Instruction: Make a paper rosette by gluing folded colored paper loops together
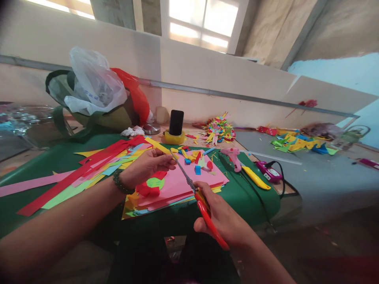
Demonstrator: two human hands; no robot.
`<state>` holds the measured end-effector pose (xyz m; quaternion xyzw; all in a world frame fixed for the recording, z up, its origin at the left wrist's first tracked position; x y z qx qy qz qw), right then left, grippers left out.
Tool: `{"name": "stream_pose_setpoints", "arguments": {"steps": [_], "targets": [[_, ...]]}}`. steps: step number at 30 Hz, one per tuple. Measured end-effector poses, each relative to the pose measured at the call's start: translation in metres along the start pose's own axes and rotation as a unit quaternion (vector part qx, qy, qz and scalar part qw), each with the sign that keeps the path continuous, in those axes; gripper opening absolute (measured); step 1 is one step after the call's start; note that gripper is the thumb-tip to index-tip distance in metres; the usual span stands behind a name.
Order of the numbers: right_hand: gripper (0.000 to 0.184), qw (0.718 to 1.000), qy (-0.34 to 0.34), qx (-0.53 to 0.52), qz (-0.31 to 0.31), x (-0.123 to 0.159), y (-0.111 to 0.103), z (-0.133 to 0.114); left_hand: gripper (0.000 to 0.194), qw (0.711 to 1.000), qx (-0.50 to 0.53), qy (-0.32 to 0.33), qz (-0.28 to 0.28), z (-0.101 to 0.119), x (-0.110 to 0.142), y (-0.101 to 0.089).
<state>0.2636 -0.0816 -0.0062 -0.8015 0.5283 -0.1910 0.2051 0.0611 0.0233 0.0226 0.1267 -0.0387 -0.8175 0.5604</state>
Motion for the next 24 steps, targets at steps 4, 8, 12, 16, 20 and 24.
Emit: {"name": "stream_pose_setpoints", "arguments": {"steps": [4, 8, 12, 16, 20, 24], "targets": [[0.103, 1.0, -0.007, -0.01, 0.006, 0.001, 0.0, -0.001, 0.028, 1.0, -0.011, 0.006, 0.009, 0.001, 0.0, -0.001], [0.102, 1.0, -0.005, -0.012, 0.01, 0.0, 0.001, -0.001, 0.028, 1.0, -0.013, 0.006, 0.005, 0.001, 0.0, -0.001], [0.107, 1.0, 0.015, -0.005, 0.007, -0.001, 0.002, 0.003, 0.024, 1.0, -0.006, 0.002, 0.002, 0.0, 0.001, 0.0], [0.109, 1.0, 0.028, -0.012, 0.004, -0.003, 0.003, 0.007, 0.021, 1.0, 0.001, 0.003, 0.003, 0.0, 0.001, 0.0], [0.109, 0.999, 0.024, -0.026, 0.0, -0.004, 0.004, 0.009, 0.022, 1.0, 0.0, 0.0, -0.011, -0.001, 0.001, 0.0], [0.101, 0.999, 0.03, -0.03, 0.003, -0.004, 0.005, 0.01, 0.024, 1.0, 0.01, 0.002, -0.02, -0.001, 0.001, 0.0]]}}
Point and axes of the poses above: each hand's wrist, its own x-axis away from the middle knuckle, its own y-axis out of the palm, z = x × y, the point moved 4 cm from there along -x, towards the middle knuckle, and after that the axes turned 10 degrees about y, right-handed, at the moved point
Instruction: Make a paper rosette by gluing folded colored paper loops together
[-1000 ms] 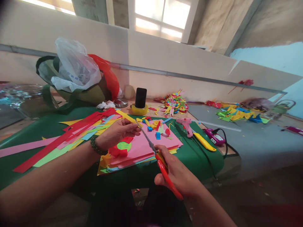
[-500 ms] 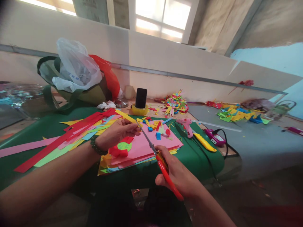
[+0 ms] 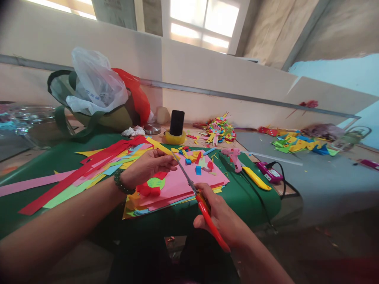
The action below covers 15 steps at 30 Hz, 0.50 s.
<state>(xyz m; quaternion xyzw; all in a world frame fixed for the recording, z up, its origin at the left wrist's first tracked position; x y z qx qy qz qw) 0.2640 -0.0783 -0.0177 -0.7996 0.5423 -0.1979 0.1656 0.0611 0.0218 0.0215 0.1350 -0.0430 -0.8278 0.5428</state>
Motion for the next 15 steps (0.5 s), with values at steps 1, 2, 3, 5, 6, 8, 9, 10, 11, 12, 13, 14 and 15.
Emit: {"name": "stream_pose_setpoints", "arguments": {"steps": [1, 2, 3, 5, 6, 8, 9, 10, 11, 12, 13, 14, 15], "targets": [[0.097, 1.0, 0.002, -0.001, -0.001, -0.0001, 0.0002, 0.0007, 0.025, 1.0, 0.003, 0.001, 0.0, -0.0001, 0.0, -0.0001], [0.093, 1.0, 0.004, -0.002, 0.0, -0.0003, 0.0003, 0.0013, 0.025, 1.0, 0.006, 0.0, 0.0, -0.0003, 0.0, -0.0003], [0.089, 1.0, 0.007, -0.002, 0.002, -0.0006, 0.0002, 0.002, 0.026, 1.0, 0.008, -0.001, -0.001, -0.0006, -0.0001, -0.0004], [0.084, 1.0, 0.009, 0.004, 0.011, -0.0013, 0.0, 0.003, 0.029, 1.0, 0.007, -0.005, -0.003, -0.0014, -0.0001, -0.0008], [0.082, 1.0, 0.008, 0.009, 0.017, -0.0016, -0.0001, 0.0032, 0.031, 1.0, 0.005, -0.006, -0.005, -0.0019, -0.0001, -0.0011], [0.079, 0.999, 0.006, 0.024, 0.027, -0.0021, -0.0004, 0.0037, 0.034, 1.0, -0.001, -0.006, -0.01, -0.0027, -0.0002, -0.0017], [0.077, 0.999, 0.002, 0.032, 0.033, -0.0023, -0.0006, 0.0038, 0.035, 1.0, -0.003, -0.006, -0.012, -0.0031, -0.0002, -0.002], [0.076, 0.998, -0.003, 0.039, 0.039, -0.0024, -0.0008, 0.004, 0.036, 1.0, -0.005, -0.005, -0.014, -0.0036, -0.0003, -0.0024], [0.074, 0.998, -0.006, 0.045, 0.044, -0.0025, -0.0011, 0.0044, 0.037, 1.0, -0.005, -0.006, -0.015, -0.004, -0.0005, -0.0027], [0.072, 0.998, -0.01, 0.049, 0.047, -0.0028, -0.0013, 0.0049, 0.038, 1.0, -0.005, -0.007, -0.016, -0.0044, -0.0007, -0.003], [0.071, 0.997, -0.013, 0.053, 0.049, -0.0032, -0.0013, 0.0055, 0.039, 1.0, -0.006, -0.008, -0.016, -0.0046, -0.0008, -0.0033], [0.069, 0.997, -0.014, 0.054, 0.051, -0.0037, -0.0013, 0.0062, 0.04, 1.0, -0.006, -0.01, -0.015, -0.0047, -0.001, -0.0035], [0.067, 0.997, -0.015, 0.056, 0.052, -0.0044, -0.001, 0.0067, 0.041, 1.0, -0.008, -0.011, -0.015, -0.0046, -0.0011, -0.0035]]}}
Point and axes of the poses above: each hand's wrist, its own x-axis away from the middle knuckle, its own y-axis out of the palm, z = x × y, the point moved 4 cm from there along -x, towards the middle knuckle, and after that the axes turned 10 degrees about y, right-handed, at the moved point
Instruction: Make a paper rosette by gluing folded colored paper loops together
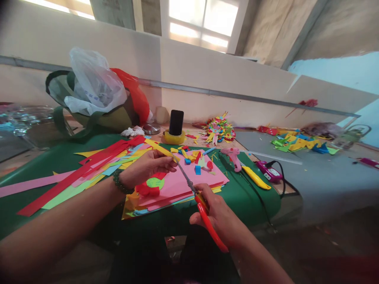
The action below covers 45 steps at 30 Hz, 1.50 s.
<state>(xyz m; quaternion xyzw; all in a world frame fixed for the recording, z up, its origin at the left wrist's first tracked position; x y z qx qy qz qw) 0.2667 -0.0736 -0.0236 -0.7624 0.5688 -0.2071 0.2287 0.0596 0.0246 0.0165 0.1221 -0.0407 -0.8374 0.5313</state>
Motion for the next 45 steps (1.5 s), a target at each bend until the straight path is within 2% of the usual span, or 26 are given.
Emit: {"name": "stream_pose_setpoints", "arguments": {"steps": [5, 8, 12, 14, 16, 20, 25, 29, 32, 33, 34, 36, 38, 40, 42, 45], "targets": [[0.045, 0.998, 0.016, 0.04, 0.035, -0.001, 0.0, -0.003, 0.042, 1.0, -0.008, -0.001, 0.002, 0.002, 0.0, 0.001], [0.042, 0.996, 0.03, 0.058, 0.055, 0.002, -0.009, -0.007, 0.04, 1.0, -0.019, 0.003, -0.003, 0.003, 0.0, -0.001], [0.05, 0.982, 0.06, 0.115, 0.139, 0.007, -0.044, 0.003, 0.04, 0.999, -0.041, 0.012, 0.004, 0.005, -0.003, -0.009], [0.049, 0.957, 0.106, 0.192, 0.191, 0.008, -0.066, 0.015, 0.04, 0.999, -0.047, 0.017, 0.014, 0.008, -0.005, -0.013], [0.047, 0.922, 0.172, 0.275, 0.212, 0.006, -0.085, 0.03, 0.039, 0.998, -0.047, 0.018, 0.026, 0.009, -0.006, -0.017], [0.049, 0.864, 0.273, 0.384, 0.179, -0.002, -0.104, 0.053, 0.04, 0.998, -0.049, 0.011, 0.034, 0.008, -0.008, -0.02], [0.05, 0.845, 0.271, 0.438, 0.141, -0.022, -0.105, 0.065, 0.044, 0.998, -0.061, 0.016, 0.027, 0.004, -0.009, -0.02], [0.048, 0.824, 0.252, 0.497, 0.1, -0.034, -0.105, 0.058, 0.034, 0.997, -0.074, 0.019, 0.016, 0.005, -0.008, -0.019], [0.043, 0.801, 0.274, 0.519, 0.118, -0.028, -0.107, 0.034, 0.021, 0.992, -0.121, 0.021, 0.012, 0.009, -0.007, -0.015], [0.042, 0.806, 0.258, 0.513, 0.143, -0.025, -0.106, 0.02, 0.018, 0.988, -0.152, 0.021, 0.01, 0.01, -0.007, -0.014], [0.039, 0.824, 0.219, 0.495, 0.168, -0.023, -0.103, 0.003, 0.015, 0.982, -0.188, 0.021, 0.006, 0.01, -0.006, -0.012], [0.037, 0.888, 0.067, 0.408, 0.203, -0.026, -0.089, -0.036, 0.01, 0.962, -0.27, 0.028, -0.005, 0.008, -0.005, -0.008], [0.039, 0.944, -0.076, 0.271, 0.172, -0.037, -0.069, -0.071, 0.007, 0.937, -0.344, 0.055, -0.025, 0.005, -0.005, -0.003], [0.05, 0.961, -0.151, 0.185, 0.144, -0.06, -0.049, -0.095, 0.006, 0.909, -0.405, 0.093, -0.045, 0.003, -0.003, 0.002], [0.057, 0.963, -0.173, 0.147, 0.149, -0.088, -0.035, -0.105, 0.011, 0.883, -0.452, 0.114, -0.058, 0.001, -0.001, 0.004], [0.029, 0.97, -0.188, 0.078, 0.13, -0.124, -0.023, -0.102, 0.018, 0.866, -0.484, 0.11, -0.062, 0.003, 0.0, 0.003]]}}
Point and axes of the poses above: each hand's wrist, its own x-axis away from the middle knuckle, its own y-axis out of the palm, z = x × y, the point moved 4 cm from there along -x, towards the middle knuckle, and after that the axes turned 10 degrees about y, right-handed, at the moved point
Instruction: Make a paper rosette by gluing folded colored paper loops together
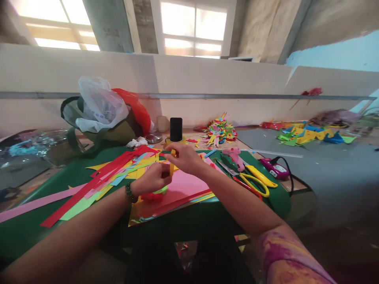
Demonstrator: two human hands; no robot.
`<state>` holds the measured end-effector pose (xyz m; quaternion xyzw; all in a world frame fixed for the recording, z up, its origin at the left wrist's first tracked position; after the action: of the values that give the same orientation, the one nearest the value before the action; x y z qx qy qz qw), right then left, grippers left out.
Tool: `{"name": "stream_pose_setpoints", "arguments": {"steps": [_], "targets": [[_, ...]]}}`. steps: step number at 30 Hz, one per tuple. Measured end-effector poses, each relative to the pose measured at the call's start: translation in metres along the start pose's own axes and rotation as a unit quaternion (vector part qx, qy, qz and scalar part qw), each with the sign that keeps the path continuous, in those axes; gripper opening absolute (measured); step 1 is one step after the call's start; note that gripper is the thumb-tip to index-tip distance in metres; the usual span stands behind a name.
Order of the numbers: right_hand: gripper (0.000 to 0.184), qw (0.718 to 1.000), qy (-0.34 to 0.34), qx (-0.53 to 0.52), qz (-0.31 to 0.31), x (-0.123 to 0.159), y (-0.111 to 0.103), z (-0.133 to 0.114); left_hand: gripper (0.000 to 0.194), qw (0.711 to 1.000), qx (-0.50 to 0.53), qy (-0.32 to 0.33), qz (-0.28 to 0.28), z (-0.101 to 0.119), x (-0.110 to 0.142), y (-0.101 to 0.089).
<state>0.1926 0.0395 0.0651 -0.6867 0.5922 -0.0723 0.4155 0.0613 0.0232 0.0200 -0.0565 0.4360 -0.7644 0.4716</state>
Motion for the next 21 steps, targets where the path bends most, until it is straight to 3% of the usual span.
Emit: {"name": "stream_pose_setpoints", "arguments": {"steps": [2, 4, 8, 11, 16, 21], "targets": [[0.022, 0.999, 0.007, -0.053, -0.006, -0.009, 0.006, 0.014, 0.022, 0.999, 0.032, -0.001, 0.006, 0.001, -0.001, -0.004], [0.023, 0.996, 0.012, -0.092, -0.011, -0.012, 0.008, 0.027, 0.031, 0.992, 0.127, -0.024, 0.011, -0.001, -0.002, -0.006], [0.022, 0.99, -0.002, -0.14, -0.027, -0.011, 0.014, 0.04, 0.059, 0.925, 0.352, -0.141, -0.015, -0.016, -0.002, 0.003], [0.021, 0.986, -0.011, -0.165, -0.009, -0.012, 0.019, 0.042, 0.056, 0.887, 0.437, -0.15, -0.026, -0.023, -0.003, 0.008], [0.022, 0.981, -0.025, -0.192, 0.005, -0.012, 0.019, 0.039, 0.04, 0.862, 0.481, -0.161, 0.003, -0.024, -0.003, 0.007], [0.034, 0.984, -0.002, -0.178, -0.003, -0.01, 0.018, 0.037, 0.045, 0.882, 0.445, -0.146, 0.052, -0.02, -0.005, 0.004]]}}
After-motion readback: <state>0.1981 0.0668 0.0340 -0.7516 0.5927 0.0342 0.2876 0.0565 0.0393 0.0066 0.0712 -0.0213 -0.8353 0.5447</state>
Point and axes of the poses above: each hand's wrist, its own x-axis away from the middle knuckle, its own y-axis out of the palm, z = x × y, the point moved 4 cm from there along -x, towards the middle knuckle, and after that the axes turned 10 degrees about y, right-handed, at the moved point
